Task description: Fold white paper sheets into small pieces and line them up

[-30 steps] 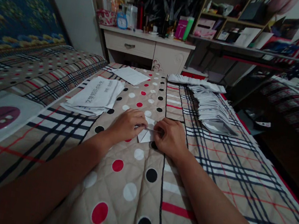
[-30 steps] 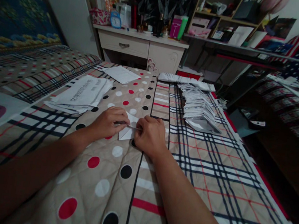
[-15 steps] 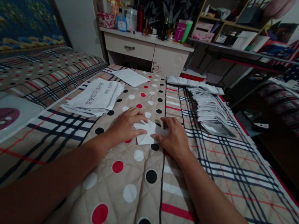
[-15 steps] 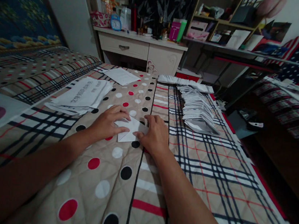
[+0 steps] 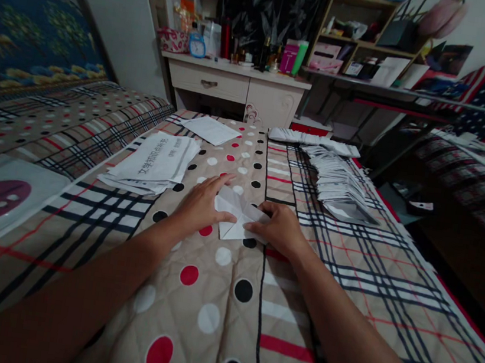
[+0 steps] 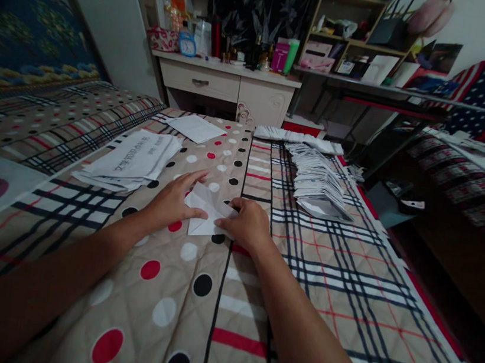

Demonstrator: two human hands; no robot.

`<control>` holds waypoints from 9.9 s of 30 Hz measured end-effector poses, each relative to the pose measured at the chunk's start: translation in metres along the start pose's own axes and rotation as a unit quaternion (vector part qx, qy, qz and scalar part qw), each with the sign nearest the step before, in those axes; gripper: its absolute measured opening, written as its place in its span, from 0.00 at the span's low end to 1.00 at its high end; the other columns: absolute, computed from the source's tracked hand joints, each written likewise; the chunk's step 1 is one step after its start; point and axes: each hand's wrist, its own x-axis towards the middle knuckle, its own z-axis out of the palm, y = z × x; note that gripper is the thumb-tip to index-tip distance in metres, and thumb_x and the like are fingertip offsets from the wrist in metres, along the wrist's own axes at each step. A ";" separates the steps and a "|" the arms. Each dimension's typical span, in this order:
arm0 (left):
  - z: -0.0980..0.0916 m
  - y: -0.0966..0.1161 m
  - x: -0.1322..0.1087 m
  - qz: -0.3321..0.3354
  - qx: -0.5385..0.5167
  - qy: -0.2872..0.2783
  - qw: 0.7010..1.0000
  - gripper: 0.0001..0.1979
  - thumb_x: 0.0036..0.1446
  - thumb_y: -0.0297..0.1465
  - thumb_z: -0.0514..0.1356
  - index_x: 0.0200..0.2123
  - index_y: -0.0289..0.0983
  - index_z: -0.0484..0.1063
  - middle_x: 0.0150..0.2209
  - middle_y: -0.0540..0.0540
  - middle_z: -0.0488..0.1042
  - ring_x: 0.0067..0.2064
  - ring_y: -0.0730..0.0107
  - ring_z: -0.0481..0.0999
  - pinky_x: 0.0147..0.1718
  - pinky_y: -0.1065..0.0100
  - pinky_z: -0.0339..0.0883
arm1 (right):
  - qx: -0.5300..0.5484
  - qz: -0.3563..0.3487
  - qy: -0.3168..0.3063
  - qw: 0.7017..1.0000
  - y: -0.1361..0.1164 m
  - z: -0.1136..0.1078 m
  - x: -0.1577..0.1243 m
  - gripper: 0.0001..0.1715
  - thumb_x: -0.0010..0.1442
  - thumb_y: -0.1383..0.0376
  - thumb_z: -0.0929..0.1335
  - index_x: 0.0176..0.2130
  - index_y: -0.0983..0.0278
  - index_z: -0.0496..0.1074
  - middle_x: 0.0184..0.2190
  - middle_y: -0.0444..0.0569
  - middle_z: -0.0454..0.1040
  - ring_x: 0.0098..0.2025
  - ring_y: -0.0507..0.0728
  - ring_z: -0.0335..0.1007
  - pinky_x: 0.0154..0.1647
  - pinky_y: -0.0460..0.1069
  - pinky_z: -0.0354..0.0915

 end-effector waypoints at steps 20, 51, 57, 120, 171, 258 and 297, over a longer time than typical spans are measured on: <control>-0.021 0.024 -0.008 0.162 0.072 0.131 0.975 0.10 0.49 0.20 0.61 0.30 0.41 0.73 0.35 0.48 0.75 0.41 0.63 0.73 0.43 0.59 0.62 | -0.198 -0.297 0.233 0.905 -0.007 -0.002 -0.009 0.12 0.54 0.77 0.64 0.30 0.61 0.69 0.35 0.49 0.73 0.41 0.58 0.62 0.41 0.53 0.53; -0.006 -0.010 0.003 -0.017 -0.010 -0.050 0.999 0.12 0.60 0.38 0.58 0.31 0.37 0.76 0.32 0.48 0.75 0.33 0.69 0.72 0.33 0.68 0.63 | -0.025 -0.101 0.144 0.984 0.023 0.000 0.007 0.09 0.59 0.64 0.67 0.29 0.64 0.73 0.30 0.47 0.73 0.33 0.55 0.68 0.36 0.48 0.61; -0.001 -0.013 0.005 -0.046 0.024 -0.029 0.998 0.12 0.59 0.40 0.59 0.32 0.38 0.76 0.34 0.46 0.77 0.34 0.67 0.73 0.34 0.66 0.63 | -0.049 -0.053 0.157 0.985 0.022 0.000 0.008 0.08 0.56 0.63 0.68 0.29 0.64 0.75 0.30 0.48 0.75 0.33 0.55 0.69 0.35 0.48 0.60; -0.006 0.027 0.001 0.265 0.209 0.074 0.938 0.09 0.62 0.24 0.54 0.35 0.36 0.74 0.32 0.46 0.76 0.37 0.64 0.72 0.38 0.62 0.61 | -0.217 -0.327 0.232 0.890 -0.001 0.014 0.004 0.08 0.61 0.67 0.69 0.32 0.61 0.79 0.30 0.46 0.77 0.37 0.57 0.65 0.44 0.54 0.54; -0.001 0.029 -0.001 -0.053 -0.296 -0.027 0.953 0.15 0.61 0.40 0.57 0.31 0.35 0.75 0.31 0.46 0.78 0.35 0.69 0.75 0.36 0.69 0.69 | 0.059 -0.296 0.163 0.939 -0.009 0.018 -0.015 0.06 0.57 0.65 0.68 0.28 0.62 0.68 0.37 0.49 0.71 0.34 0.53 0.68 0.34 0.48 0.63; 0.000 0.025 -0.003 -0.072 -0.284 -0.001 0.956 0.15 0.46 0.35 0.68 0.34 0.34 0.70 0.29 0.51 0.71 0.26 0.74 0.71 0.23 0.74 0.64 | 0.302 -0.131 0.020 0.944 0.004 0.024 0.001 0.14 0.53 0.56 0.72 0.30 0.66 0.74 0.25 0.44 0.70 0.28 0.52 0.63 0.30 0.47 0.61; -0.004 0.045 -0.010 0.178 -0.005 0.165 0.970 0.05 0.59 0.23 0.58 0.34 0.37 0.73 0.35 0.46 0.76 0.41 0.68 0.74 0.43 0.63 0.70 | 0.345 -0.033 0.064 0.936 -0.007 0.026 0.000 0.21 0.53 0.52 0.67 0.19 0.63 0.62 0.19 0.41 0.55 0.22 0.49 0.48 0.22 0.46 0.45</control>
